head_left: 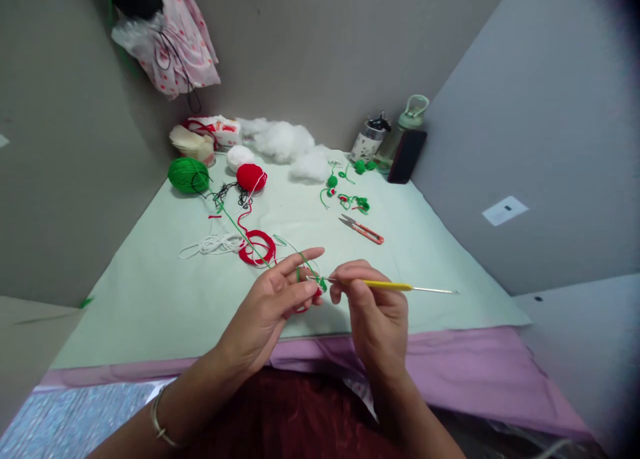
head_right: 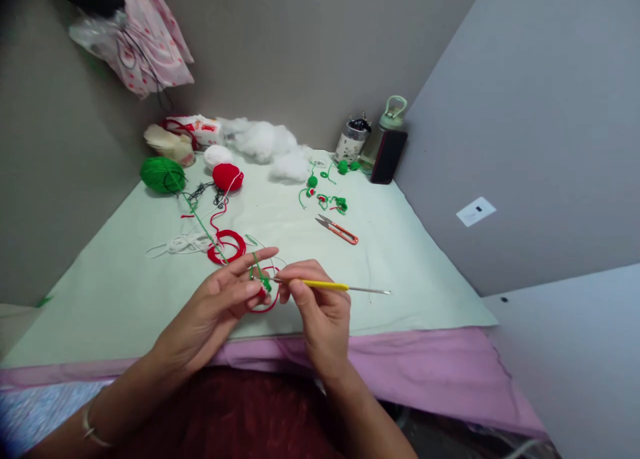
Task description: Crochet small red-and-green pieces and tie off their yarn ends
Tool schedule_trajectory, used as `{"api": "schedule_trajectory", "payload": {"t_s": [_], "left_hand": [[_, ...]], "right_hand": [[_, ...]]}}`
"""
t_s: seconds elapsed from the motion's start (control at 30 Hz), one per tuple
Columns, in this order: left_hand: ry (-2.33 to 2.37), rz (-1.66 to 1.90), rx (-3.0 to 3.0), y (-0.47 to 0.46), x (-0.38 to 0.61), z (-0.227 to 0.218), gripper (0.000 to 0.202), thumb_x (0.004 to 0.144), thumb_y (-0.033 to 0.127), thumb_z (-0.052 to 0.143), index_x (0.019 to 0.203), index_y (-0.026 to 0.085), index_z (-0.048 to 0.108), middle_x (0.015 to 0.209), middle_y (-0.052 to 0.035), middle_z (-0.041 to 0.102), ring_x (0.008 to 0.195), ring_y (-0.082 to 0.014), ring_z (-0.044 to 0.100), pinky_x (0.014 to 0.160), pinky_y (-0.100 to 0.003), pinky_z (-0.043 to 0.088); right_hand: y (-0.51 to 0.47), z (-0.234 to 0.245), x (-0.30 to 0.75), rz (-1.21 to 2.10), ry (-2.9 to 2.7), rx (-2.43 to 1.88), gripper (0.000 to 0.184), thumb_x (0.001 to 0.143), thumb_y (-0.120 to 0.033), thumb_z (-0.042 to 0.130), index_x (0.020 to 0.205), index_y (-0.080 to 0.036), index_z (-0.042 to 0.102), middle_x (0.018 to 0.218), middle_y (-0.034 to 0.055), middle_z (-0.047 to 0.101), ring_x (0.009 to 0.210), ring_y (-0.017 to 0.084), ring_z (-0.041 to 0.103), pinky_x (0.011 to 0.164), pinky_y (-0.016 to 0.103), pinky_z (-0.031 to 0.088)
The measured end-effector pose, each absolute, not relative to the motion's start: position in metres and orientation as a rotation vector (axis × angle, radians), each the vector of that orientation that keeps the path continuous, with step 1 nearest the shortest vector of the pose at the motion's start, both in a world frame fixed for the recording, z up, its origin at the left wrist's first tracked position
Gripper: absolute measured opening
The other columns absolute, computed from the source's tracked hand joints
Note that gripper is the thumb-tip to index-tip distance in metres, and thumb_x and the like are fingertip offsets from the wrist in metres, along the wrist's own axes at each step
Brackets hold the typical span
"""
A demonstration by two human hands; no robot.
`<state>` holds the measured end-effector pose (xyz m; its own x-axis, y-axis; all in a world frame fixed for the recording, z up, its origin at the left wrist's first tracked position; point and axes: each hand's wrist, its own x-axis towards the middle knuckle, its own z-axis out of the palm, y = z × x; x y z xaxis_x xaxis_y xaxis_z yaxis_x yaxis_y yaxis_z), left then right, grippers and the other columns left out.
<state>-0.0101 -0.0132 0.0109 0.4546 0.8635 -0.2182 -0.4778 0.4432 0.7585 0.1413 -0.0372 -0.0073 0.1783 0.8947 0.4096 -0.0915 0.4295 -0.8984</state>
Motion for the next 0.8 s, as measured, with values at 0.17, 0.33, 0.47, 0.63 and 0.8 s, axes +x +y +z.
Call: {"api": "schedule_trajectory", "payload": {"t_s": [0.17,0.33,0.47,0.63,0.8], "left_hand": [[0.566,0.843,0.605,-0.0101,-0.0132,0.0119,0.050,0.082,0.023,0.074,0.131,0.018,0.067,0.091,-0.0047,0.065,0.076,-0.0116,0.055,0.078,-0.026,0.047],[0.534,0.850,0.610,-0.0108,-0.0130,0.0115,0.044,0.078,0.023,0.076,0.122,0.018,0.072,0.091,-0.0040,0.064,0.077,-0.0119,0.056,0.080,-0.027,0.048],[0.640,0.952,0.773,-0.0146,-0.0091,0.0083,0.043,0.080,0.022,0.079,0.122,0.025,0.072,0.089,-0.0011,0.065,0.085,-0.0130,0.061,0.084,-0.025,0.047],[0.704,0.974,0.835,-0.0160,-0.0095,0.0073,0.038,0.083,0.025,0.078,0.120,0.028,0.073,0.090,-0.0008,0.066,0.084,-0.0115,0.059,0.078,-0.021,0.046],[0.730,0.986,0.851,-0.0165,-0.0116,0.0086,0.037,0.082,0.027,0.079,0.118,0.027,0.074,0.090,-0.0018,0.066,0.082,-0.0125,0.059,0.072,-0.022,0.045]], "right_hand": [[-0.0364,-0.0040,0.1462,1.006,-0.970,-0.812,0.015,0.096,-0.028,0.063,0.093,-0.023,0.077,0.084,0.0018,0.066,0.066,0.010,0.060,0.061,0.024,0.050],[-0.0325,0.0010,0.1468,1.199,-0.831,-0.778,0.017,0.094,-0.034,0.066,0.085,-0.022,0.076,0.078,0.0013,0.064,0.060,0.008,0.055,0.052,0.020,0.045],[-0.0358,-0.0026,0.1415,0.985,-1.063,-0.823,0.015,0.095,-0.031,0.064,0.091,-0.024,0.077,0.089,0.0037,0.070,0.071,0.013,0.060,0.064,0.027,0.050],[-0.0369,-0.0061,0.1439,0.857,-1.132,-0.873,0.015,0.097,-0.026,0.061,0.096,-0.024,0.076,0.088,0.0033,0.072,0.071,0.014,0.061,0.066,0.030,0.051],[-0.0339,-0.0008,0.1493,0.980,-1.057,-0.808,0.020,0.100,-0.030,0.056,0.093,-0.021,0.071,0.084,0.0031,0.072,0.067,0.013,0.063,0.064,0.029,0.053]]}}
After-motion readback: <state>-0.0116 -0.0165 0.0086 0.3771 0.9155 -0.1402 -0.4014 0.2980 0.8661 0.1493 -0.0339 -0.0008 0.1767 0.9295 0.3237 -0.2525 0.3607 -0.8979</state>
